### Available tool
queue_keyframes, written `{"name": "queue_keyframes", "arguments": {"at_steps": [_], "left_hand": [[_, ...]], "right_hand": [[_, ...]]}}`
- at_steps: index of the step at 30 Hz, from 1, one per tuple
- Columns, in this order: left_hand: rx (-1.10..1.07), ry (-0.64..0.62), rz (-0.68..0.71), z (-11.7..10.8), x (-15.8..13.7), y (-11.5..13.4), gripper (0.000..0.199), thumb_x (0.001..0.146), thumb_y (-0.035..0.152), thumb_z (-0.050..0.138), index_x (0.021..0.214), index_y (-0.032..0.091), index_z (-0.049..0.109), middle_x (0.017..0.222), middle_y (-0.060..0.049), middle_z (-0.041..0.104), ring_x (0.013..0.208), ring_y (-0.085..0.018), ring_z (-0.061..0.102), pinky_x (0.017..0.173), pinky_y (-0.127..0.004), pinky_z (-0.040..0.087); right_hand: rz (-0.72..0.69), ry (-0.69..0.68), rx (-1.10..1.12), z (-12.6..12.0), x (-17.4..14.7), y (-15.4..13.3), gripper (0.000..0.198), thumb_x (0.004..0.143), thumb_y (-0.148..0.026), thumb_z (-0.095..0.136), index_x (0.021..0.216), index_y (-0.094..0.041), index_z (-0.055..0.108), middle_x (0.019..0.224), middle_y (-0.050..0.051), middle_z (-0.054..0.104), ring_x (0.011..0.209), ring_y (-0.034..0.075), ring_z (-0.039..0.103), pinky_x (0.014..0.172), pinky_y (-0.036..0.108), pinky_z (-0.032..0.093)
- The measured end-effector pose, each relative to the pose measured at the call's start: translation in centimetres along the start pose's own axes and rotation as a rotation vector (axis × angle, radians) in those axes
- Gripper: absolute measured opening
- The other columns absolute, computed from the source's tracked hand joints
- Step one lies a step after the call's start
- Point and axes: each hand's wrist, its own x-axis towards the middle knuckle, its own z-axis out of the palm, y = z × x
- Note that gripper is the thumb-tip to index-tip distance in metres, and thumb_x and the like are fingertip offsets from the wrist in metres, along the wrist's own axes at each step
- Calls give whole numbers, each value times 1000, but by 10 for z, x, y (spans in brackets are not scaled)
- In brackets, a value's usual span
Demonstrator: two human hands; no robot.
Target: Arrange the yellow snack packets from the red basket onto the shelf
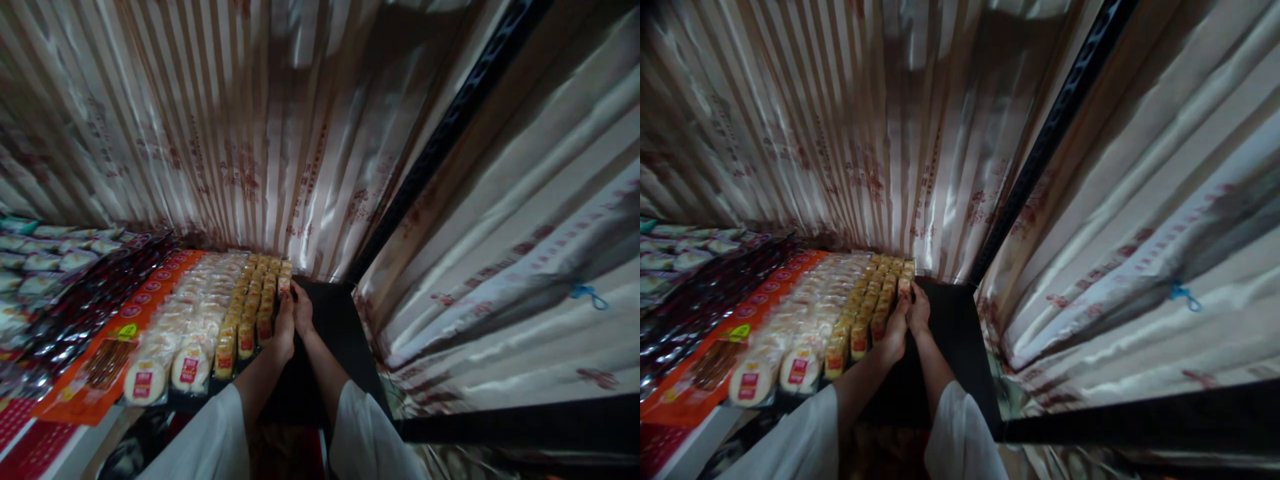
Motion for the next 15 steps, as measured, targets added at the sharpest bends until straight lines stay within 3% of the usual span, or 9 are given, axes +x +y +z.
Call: {"name": "queue_keyframes", "arguments": {"at_steps": [3, 8, 15], "left_hand": [[4, 19, 30, -1, 3, -3, 39, 90, 22, 45, 127, 14, 51, 143, -7, 42, 133, -15, 35, 113, -30, 23], [44, 12, 16, -1, 0, -1, 38, 88, 17, 46, 125, 15, 53, 141, -7, 45, 132, -17, 38, 112, -31, 27], [92, -8, -37, -4, -40, 1, 41, 86, 17, 51, 127, 13, 50, 134, -12, 52, 121, -20, 51, 104, -30, 37]], "right_hand": [[-13, 2, -13, 2, 0, 1, 40, 77, -27, 53, 115, -17, 61, 116, 9, 64, 107, 22, 58, 96, 38, 44], [44, 56, -42, 0, -6, 0, 49, 76, -31, 54, 119, -8, 57, 116, 16, 63, 107, 24, 57, 96, 39, 44], [90, 136, -66, -15, -38, -18, 41, 79, -33, 46, 112, -12, 61, 113, 13, 63, 107, 24, 54, 95, 40, 42]]}}
